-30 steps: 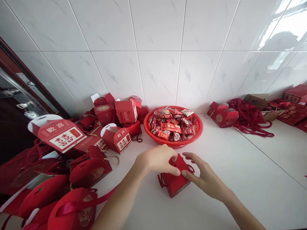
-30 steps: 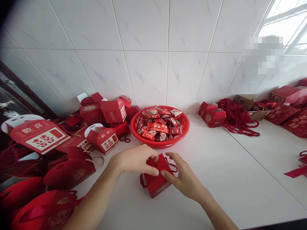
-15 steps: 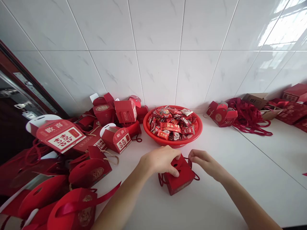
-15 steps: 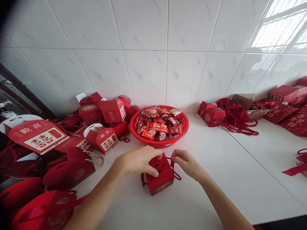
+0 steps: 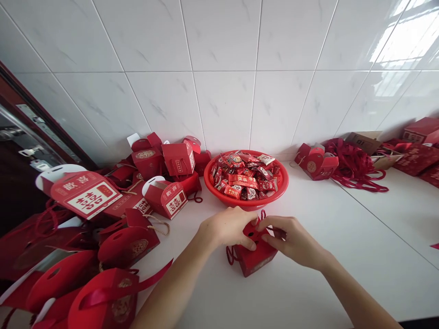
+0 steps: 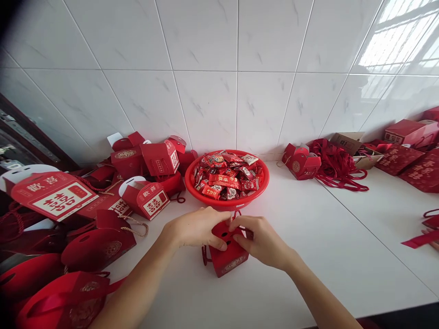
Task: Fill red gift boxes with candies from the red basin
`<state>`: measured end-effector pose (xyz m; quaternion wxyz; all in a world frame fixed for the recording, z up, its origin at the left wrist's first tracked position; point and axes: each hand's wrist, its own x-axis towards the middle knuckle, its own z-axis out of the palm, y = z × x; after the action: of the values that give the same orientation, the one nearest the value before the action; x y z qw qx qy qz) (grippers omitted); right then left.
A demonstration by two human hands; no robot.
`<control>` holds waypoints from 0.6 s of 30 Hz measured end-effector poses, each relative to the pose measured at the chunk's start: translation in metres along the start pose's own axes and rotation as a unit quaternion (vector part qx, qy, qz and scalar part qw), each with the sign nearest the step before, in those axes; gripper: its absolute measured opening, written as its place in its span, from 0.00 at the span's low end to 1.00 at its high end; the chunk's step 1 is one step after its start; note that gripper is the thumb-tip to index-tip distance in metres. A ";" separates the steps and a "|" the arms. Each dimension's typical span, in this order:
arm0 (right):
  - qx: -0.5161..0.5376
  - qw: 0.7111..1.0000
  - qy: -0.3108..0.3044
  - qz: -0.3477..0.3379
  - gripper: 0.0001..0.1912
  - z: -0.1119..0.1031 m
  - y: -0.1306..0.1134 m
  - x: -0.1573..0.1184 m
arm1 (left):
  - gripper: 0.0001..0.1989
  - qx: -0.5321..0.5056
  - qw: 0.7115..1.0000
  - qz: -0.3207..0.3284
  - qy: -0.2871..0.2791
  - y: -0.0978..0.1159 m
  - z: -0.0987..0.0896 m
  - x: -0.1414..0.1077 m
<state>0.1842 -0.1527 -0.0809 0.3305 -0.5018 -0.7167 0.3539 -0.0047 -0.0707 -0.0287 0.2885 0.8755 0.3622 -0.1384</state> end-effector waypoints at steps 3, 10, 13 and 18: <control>-0.032 0.999 -0.002 -0.007 0.10 0.011 0.008 0.001 | 0.20 0.001 1.000 0.017 -0.008 -0.006 -0.004 -0.003; -0.046 0.999 0.006 0.007 0.11 0.014 0.011 0.001 | 0.34 -0.010 0.998 0.049 -0.026 -0.017 -0.006 -0.003; -0.063 0.998 0.024 -0.003 0.10 0.015 0.012 0.000 | 0.33 -0.005 0.999 0.044 -0.012 -0.013 -0.001 0.001; -0.096 0.993 0.050 -0.036 0.08 0.016 0.013 -0.004 | 0.29 -0.001 0.998 0.046 0.049 -0.010 0.005 0.007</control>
<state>0.1786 -0.1564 -0.1011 0.3290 -0.5221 -0.7476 0.2457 -0.0067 -0.0641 -0.0394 0.2777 0.8966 0.3351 -0.0817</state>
